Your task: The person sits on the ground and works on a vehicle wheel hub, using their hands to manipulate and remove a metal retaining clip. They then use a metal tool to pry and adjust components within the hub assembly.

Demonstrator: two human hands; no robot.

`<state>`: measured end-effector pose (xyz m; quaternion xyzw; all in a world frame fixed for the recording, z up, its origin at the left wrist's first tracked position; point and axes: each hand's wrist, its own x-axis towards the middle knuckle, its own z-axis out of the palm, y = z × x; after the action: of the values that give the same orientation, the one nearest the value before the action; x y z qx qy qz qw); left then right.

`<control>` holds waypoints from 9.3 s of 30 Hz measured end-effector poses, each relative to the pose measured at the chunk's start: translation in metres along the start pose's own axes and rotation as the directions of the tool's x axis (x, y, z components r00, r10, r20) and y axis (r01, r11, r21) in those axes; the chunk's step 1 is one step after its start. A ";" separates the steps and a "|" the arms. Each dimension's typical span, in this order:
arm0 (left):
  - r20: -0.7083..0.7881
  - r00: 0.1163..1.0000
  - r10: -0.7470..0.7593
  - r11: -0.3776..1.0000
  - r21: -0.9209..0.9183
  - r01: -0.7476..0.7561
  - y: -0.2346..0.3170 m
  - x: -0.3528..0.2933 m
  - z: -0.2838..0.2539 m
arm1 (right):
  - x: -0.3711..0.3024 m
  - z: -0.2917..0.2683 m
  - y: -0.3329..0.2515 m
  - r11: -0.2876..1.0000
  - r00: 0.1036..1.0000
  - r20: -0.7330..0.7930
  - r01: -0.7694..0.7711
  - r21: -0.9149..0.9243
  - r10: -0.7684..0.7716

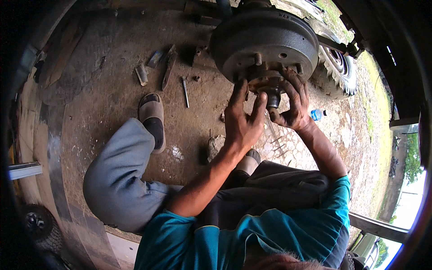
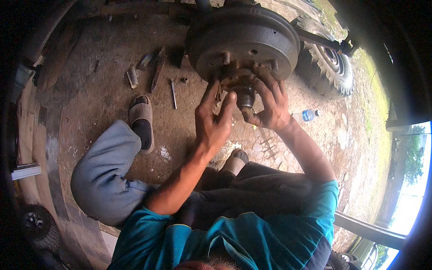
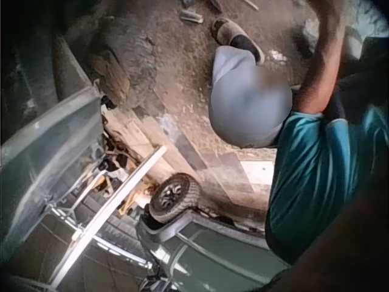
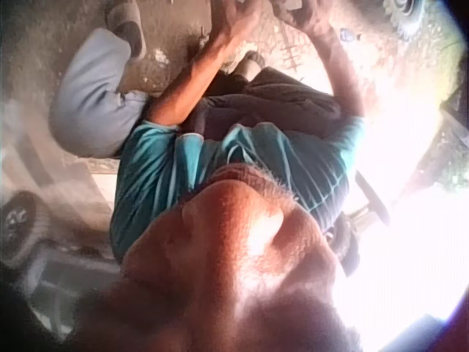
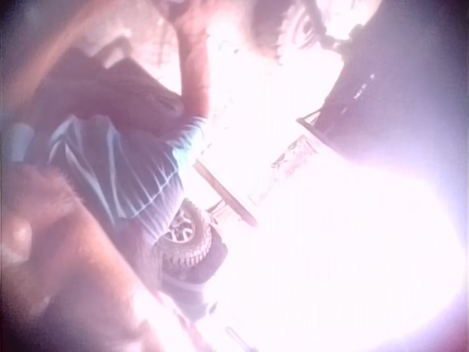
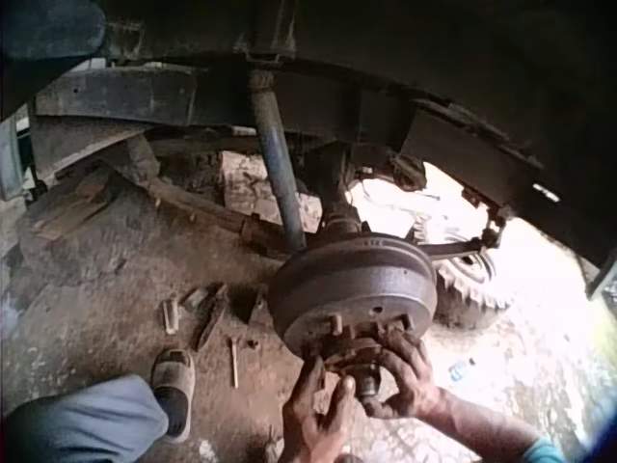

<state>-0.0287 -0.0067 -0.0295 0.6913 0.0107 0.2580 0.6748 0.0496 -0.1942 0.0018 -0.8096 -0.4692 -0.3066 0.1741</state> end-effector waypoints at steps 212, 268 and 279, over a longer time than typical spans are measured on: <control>0.059 0.996 -0.071 0.979 -0.185 0.081 -0.009 0.005 -0.008 | 0.025 0.003 -0.019 0.990 0.998 0.044 -0.034 -0.135 0.040; 0.157 0.981 -0.114 0.951 -0.268 0.154 0.002 0.011 -0.008 | 0.018 0.005 -0.015 0.989 1.000 0.027 -0.005 -0.145 0.009; 0.114 0.989 -0.093 0.967 -0.227 0.117 0.003 0.001 -0.006 | 0.019 0.000 -0.016 0.989 0.997 0.062 -0.024 -0.144 0.033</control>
<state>-0.0313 -0.0007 -0.0265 0.6180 -0.0178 0.1858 0.7637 0.0425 -0.1733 0.0145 -0.8362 -0.4396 -0.3107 0.1046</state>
